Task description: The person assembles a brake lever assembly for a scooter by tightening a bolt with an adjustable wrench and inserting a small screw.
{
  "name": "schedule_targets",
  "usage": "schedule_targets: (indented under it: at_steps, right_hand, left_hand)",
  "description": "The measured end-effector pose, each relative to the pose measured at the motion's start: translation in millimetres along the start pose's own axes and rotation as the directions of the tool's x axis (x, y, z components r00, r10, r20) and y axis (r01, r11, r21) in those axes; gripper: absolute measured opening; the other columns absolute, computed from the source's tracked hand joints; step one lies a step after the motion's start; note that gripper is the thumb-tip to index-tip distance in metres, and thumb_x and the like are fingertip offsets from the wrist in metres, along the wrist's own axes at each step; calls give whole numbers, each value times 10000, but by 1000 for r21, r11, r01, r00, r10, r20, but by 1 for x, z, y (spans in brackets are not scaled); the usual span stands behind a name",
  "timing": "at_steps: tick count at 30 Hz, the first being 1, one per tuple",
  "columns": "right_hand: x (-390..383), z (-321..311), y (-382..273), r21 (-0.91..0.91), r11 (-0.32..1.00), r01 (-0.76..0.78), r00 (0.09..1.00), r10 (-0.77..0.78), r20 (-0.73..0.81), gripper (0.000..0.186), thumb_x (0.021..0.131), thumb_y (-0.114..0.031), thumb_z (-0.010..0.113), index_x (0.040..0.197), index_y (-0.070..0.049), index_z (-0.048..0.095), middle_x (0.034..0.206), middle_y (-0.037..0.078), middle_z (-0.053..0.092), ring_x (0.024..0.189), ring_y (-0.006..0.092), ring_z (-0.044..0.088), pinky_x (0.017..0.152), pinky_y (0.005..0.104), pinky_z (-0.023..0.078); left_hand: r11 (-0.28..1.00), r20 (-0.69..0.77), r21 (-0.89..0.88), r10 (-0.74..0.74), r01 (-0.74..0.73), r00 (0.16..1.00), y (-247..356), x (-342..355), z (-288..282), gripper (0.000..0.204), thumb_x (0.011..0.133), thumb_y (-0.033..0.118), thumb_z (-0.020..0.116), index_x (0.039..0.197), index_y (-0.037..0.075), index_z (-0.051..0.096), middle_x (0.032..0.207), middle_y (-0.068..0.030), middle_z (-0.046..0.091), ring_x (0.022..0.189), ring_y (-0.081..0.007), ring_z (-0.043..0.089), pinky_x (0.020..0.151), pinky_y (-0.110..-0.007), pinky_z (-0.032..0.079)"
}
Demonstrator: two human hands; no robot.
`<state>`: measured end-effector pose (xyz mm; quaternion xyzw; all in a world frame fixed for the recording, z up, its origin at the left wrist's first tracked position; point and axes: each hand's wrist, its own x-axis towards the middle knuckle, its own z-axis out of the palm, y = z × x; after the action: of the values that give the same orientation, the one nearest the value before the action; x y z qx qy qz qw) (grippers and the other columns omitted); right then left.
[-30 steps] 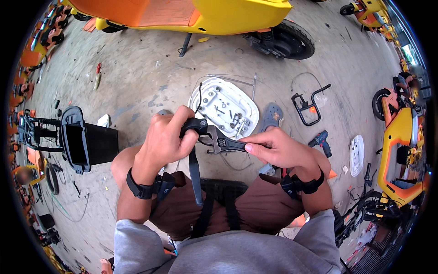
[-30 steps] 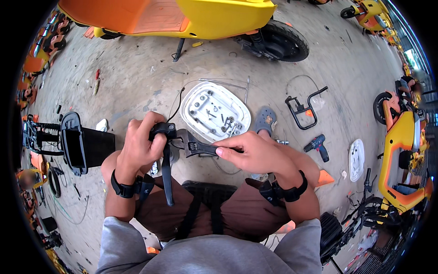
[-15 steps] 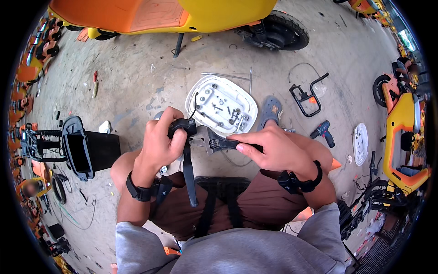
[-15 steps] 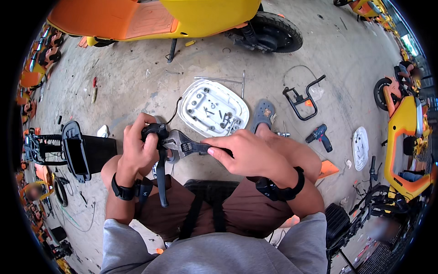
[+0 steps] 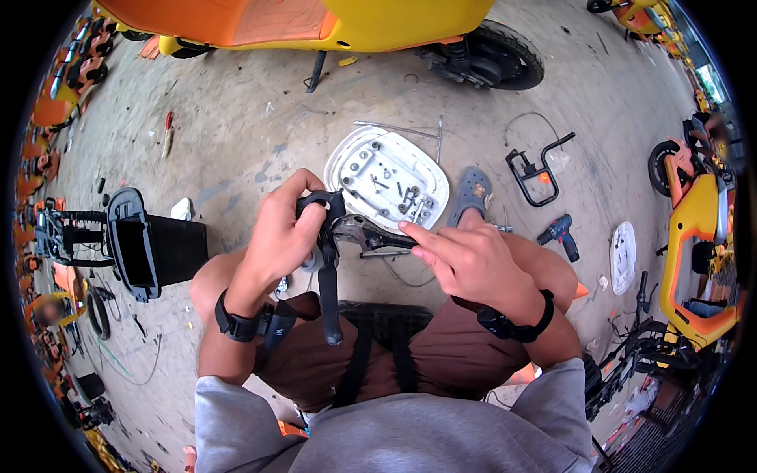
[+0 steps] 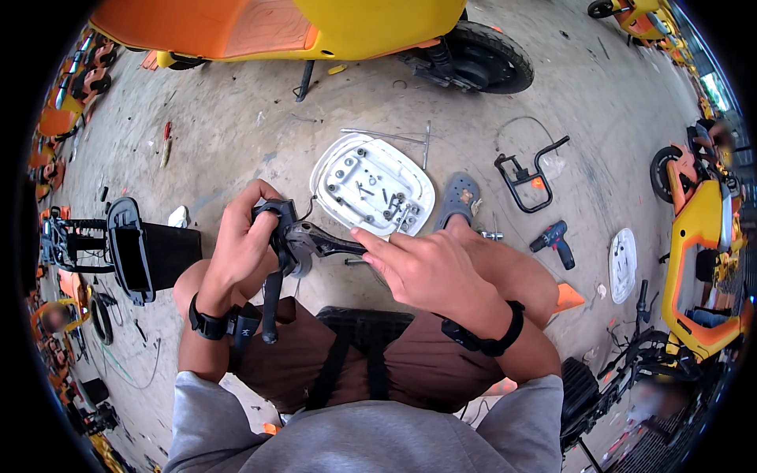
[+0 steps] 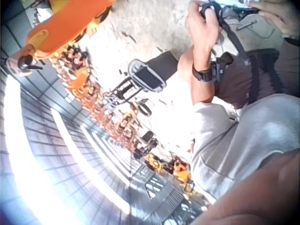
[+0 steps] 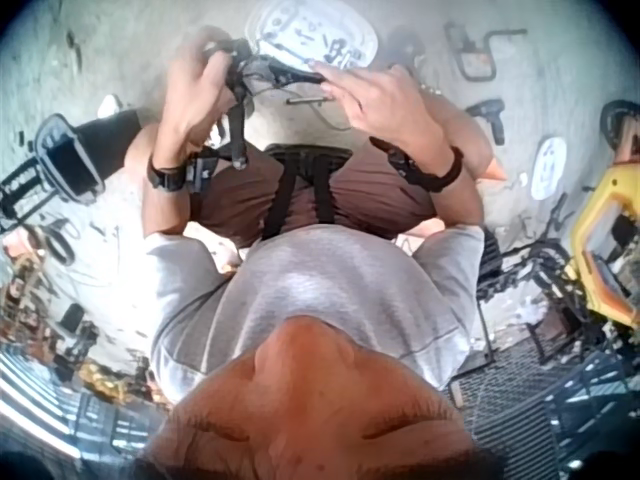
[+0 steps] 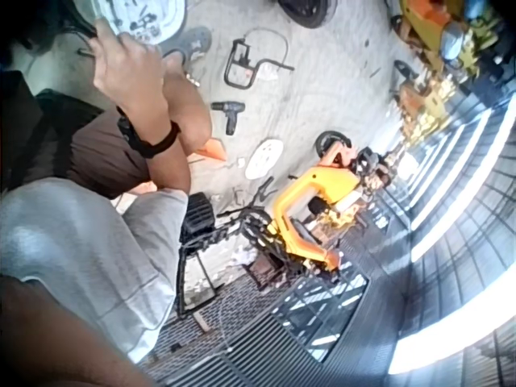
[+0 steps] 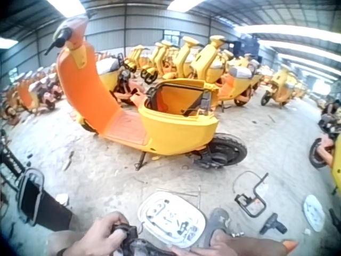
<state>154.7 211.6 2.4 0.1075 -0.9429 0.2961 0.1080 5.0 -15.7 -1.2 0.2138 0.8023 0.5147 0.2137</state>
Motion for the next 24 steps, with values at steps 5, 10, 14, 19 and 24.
schedule_targets:
  at_steps: [5,10,14,19,24]
  right_hand:
    - [2,3,-1,-41,999,32,999,-33,-31,400,818,-140,725,1215,-129,677,577,31,489,512,228,360,490,336,363]
    - [2,5,4,-116,988,103,995,-104,-3,399,825,-172,723,1212,-103,654,630,31,562,486,205,569,468,329,456]
    - [-3,13,9,-128,984,127,989,-136,-60,386,813,-178,733,1187,-112,668,629,9,539,495,179,562,476,330,404]
    - [0,12,6,-187,968,166,977,-187,-99,403,731,-120,775,1125,-98,695,667,-1,546,539,162,516,493,310,366]
    - [2,15,13,-224,949,221,958,-255,-133,409,711,-105,774,1114,-121,706,742,-18,581,589,140,515,512,297,347]
  left_hand:
    - [991,39,-94,-92,95,995,4,2,-2,129,875,105,466,907,11,548,591,-11,515,448,-75,467,395,-252,368]
    - [974,112,-109,-187,200,976,3,3,-5,112,834,49,455,859,-8,549,715,17,503,663,-57,438,576,-234,365]
    - [927,191,-151,-313,343,930,14,2,-7,115,848,62,453,851,14,557,697,33,487,615,-41,436,504,-223,341]
    - [927,201,-205,-275,315,940,5,2,-6,147,868,111,453,858,28,574,676,29,501,559,-43,428,457,-235,323]
    - [877,288,-245,-342,415,894,16,-1,-7,159,866,110,441,881,37,582,686,40,494,559,-29,431,451,-211,324]
